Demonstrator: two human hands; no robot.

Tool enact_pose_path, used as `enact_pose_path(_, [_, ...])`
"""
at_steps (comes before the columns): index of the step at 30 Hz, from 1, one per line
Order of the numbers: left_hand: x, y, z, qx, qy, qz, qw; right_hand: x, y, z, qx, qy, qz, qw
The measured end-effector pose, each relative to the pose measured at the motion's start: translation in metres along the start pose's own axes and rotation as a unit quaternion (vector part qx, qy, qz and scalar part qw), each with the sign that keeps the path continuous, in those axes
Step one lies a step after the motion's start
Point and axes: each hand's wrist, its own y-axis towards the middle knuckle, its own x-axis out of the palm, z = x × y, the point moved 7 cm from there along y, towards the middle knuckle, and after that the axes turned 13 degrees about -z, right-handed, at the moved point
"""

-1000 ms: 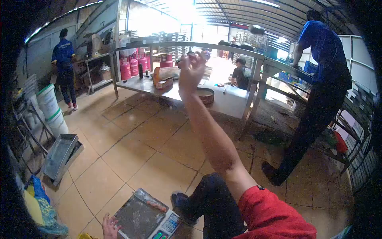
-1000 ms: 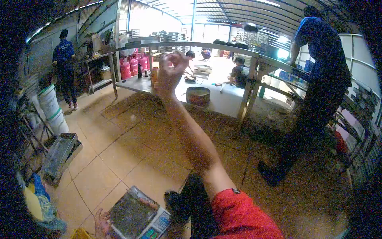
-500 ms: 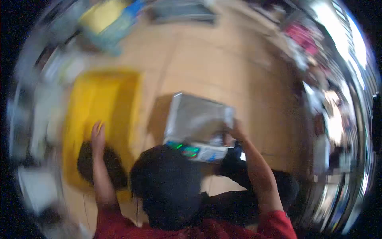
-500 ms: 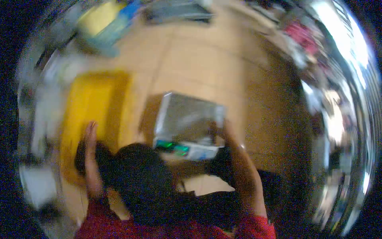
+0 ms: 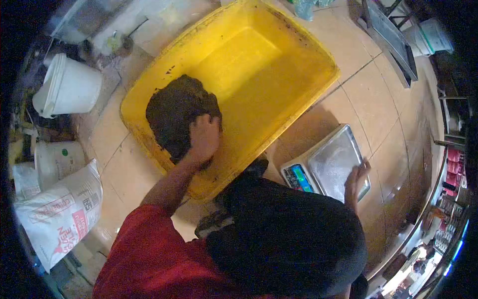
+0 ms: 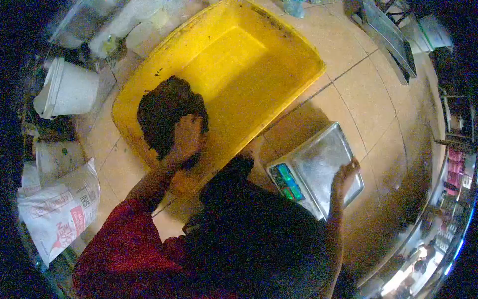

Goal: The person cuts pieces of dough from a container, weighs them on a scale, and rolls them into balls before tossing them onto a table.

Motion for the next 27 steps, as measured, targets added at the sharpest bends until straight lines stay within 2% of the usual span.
enact_pose_path(1, [0.023,0.011,0.008,0.008,0.047,-0.015,0.999,0.017,0.008,-0.030,-0.029,0.035,-0.034,0.998])
enact_pose_path(3, [0.046,0.024,0.021,-0.015,0.078,0.077,0.994,0.058,0.009,-0.126,-0.029,0.116,-0.098,0.988])
enact_pose_path(4, [0.053,0.029,0.023,-0.027,0.094,0.124,0.987,0.078,0.009,-0.157,-0.084,0.125,-0.118,0.982])
enact_pose_path(7, [0.072,0.048,0.016,-0.031,0.069,0.141,0.987,0.153,-0.005,-0.248,-0.200,0.115,-0.180,0.956])
enact_pose_path(8, [0.083,0.057,0.012,-0.026,0.044,0.078,0.996,0.180,-0.012,-0.278,-0.230,0.106,-0.200,0.946])
enact_pose_path(10, [0.094,0.083,-0.005,-0.024,-0.011,-0.035,0.999,0.218,-0.022,-0.292,-0.254,0.038,-0.152,0.954])
enact_pose_path(11, [0.078,0.088,-0.014,-0.005,-0.043,-0.089,0.995,0.229,-0.027,-0.296,-0.283,0.004,-0.121,0.951])
enact_pose_path(13, [0.019,0.088,-0.041,0.049,-0.127,-0.155,0.979,0.241,-0.031,-0.303,-0.228,-0.051,-0.192,0.953])
enact_pose_path(14, [-0.006,0.084,-0.063,0.046,-0.157,-0.156,0.974,0.245,-0.034,-0.303,-0.198,-0.079,-0.230,0.950])
enact_pose_path(15, [-0.024,0.083,-0.086,0.025,-0.192,-0.142,0.971,0.241,-0.035,-0.305,-0.207,-0.069,-0.235,0.947])
enact_pose_path(18, [-0.029,0.077,-0.121,-0.101,-0.168,0.039,0.980,0.243,-0.032,-0.299,-0.169,-0.061,-0.247,0.952])
enact_pose_path(19, [-0.019,0.073,-0.109,-0.128,-0.125,0.099,0.979,0.242,-0.031,-0.302,-0.165,-0.059,-0.256,0.951])
enact_pose_path(21, [-0.006,0.067,-0.057,-0.086,0.044,0.164,0.982,0.242,-0.033,-0.309,-0.159,-0.048,-0.272,0.948])
enact_pose_path(22, [-0.002,0.064,-0.029,-0.049,0.167,0.189,0.966,0.248,-0.033,-0.309,-0.177,-0.032,-0.290,0.940])
enact_pose_path(24, [0.032,0.102,-0.034,-0.058,0.181,0.116,0.975,0.258,-0.019,-0.301,-0.213,-0.002,-0.320,0.923])
enact_pose_path(25, [0.042,0.119,-0.035,-0.060,0.188,0.077,0.977,0.263,-0.011,-0.297,-0.214,-0.037,-0.330,0.918])
enact_pose_path(27, [0.037,0.134,-0.036,-0.099,0.118,-0.019,0.988,0.276,0.006,-0.295,-0.215,-0.102,-0.350,0.906])
